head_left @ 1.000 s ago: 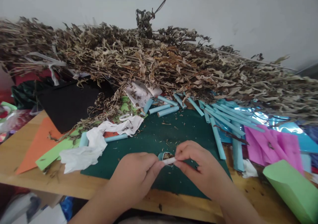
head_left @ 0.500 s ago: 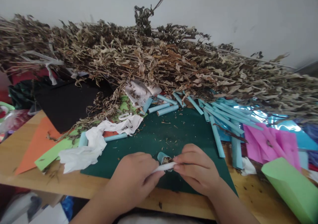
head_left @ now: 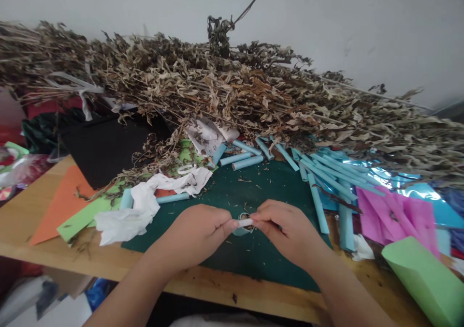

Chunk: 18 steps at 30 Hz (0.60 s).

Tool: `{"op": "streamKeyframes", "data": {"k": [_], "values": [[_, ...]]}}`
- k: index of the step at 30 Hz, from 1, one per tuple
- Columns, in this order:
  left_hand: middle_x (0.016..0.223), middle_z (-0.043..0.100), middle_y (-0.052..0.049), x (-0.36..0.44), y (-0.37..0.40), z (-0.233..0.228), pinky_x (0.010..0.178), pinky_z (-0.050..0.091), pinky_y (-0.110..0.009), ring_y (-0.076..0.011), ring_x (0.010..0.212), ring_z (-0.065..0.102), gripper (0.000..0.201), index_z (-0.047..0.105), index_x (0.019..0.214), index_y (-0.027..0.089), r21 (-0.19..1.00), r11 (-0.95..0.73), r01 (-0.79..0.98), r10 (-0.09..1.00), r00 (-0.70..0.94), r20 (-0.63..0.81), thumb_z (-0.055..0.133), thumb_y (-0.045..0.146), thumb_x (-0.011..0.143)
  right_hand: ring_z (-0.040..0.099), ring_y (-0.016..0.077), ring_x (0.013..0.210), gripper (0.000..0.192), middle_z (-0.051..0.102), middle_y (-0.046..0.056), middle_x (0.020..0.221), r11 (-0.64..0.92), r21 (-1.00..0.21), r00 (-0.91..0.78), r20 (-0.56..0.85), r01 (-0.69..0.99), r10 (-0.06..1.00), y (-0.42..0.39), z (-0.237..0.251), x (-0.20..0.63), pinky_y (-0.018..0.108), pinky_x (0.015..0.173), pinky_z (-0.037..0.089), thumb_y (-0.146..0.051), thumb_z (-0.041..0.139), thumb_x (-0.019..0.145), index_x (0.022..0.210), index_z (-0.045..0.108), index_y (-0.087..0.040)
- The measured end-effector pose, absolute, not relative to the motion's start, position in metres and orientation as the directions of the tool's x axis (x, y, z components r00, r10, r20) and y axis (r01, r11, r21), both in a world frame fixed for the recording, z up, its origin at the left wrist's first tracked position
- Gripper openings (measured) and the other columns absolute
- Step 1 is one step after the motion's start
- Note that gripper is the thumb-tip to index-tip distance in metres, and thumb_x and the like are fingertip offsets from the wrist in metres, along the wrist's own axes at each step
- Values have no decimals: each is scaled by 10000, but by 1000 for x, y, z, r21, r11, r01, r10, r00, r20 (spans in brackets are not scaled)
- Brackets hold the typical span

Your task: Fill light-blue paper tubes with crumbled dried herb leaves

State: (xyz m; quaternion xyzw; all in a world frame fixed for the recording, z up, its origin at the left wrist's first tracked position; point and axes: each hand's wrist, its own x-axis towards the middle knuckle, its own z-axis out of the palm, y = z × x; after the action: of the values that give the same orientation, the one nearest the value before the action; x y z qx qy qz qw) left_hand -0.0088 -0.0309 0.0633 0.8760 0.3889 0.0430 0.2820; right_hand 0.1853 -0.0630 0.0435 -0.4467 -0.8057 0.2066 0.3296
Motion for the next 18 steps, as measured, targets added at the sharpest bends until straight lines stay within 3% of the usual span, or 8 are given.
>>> {"op": "streamKeyframes", "data": {"k": [5,11,14,18], "values": [[556,500,30,-10,-21,65,535,301,-196,-87,550,457,417,528,613,166,657,-413,631,688,689,-229,252,384,837,467,88,564,130,542,-25,629,339,-629,-346,116,700,931,-59,55,182,193,481,305,-191,446,790,719,554,-191],[472,428,39,-8,-12,75,432,276,-186,-77,448,407,453,554,601,164,690,-313,653,631,686,-363,254,426,817,376,74,448,129,431,-55,507,136,-634,-294,-150,761,944,-52,68,182,178,393,228,-256,423,784,682,472,-194],[513,476,26,-5,-16,80,471,304,-202,-102,506,459,422,562,626,177,574,-415,706,692,655,-304,262,398,823,357,70,432,141,416,-58,501,98,-615,-294,-226,782,929,-47,74,182,172,373,210,-278,412,780,671,442,-193],[704,546,-10,0,-30,78,569,358,-248,-152,669,517,278,549,738,183,330,-554,764,800,598,-41,306,283,829,339,68,423,220,392,-53,474,114,-592,-322,-258,798,911,-39,78,181,173,372,197,-296,393,783,595,403,-182]]}}
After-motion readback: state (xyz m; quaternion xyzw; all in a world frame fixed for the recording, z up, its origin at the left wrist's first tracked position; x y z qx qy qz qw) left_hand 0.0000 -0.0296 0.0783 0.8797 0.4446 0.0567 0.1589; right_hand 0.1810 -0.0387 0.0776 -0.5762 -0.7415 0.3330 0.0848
